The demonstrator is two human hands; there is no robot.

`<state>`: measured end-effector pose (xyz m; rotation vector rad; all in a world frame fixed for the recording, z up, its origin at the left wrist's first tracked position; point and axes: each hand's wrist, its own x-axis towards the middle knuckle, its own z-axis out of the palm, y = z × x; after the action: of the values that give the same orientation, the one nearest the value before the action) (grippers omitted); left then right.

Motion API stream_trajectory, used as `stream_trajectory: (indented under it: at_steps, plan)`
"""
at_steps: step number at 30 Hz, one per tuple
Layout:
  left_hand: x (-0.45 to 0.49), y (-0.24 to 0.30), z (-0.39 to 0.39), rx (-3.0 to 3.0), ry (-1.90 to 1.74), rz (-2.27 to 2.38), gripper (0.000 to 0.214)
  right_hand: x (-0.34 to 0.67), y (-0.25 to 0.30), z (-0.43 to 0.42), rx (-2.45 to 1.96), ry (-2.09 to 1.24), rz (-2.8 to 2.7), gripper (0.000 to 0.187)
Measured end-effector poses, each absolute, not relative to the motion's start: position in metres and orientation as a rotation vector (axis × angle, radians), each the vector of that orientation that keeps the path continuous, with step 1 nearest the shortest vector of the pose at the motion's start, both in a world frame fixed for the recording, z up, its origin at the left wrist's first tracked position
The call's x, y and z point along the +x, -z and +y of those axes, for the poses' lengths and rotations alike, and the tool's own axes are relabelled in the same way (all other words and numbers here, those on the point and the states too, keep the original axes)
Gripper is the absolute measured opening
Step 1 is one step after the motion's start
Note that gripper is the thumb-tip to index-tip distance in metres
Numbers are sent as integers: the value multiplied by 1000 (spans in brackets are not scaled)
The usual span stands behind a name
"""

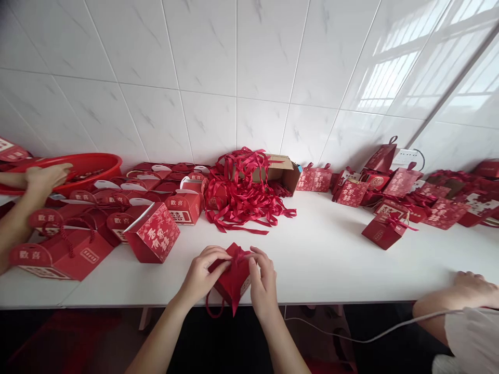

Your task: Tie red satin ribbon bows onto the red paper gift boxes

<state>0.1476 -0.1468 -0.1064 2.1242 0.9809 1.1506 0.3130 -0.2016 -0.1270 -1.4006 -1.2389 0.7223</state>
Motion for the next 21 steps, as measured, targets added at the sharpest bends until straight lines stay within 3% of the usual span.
stream_trajectory:
  at_steps: [5, 13, 21]
  plan:
    - [140, 102, -139, 2159, -1073, 883, 9, 334, 122, -191, -1311, -650, -1553, 40]
    - [138, 101, -134, 2204, -1024, 817, 14, 348, 87, -200, -1481, -550, -1694, 31]
    - [130, 86, -129, 2340, -887, 819, 14, 355, 59, -175, -1442, -1022, -1768, 44]
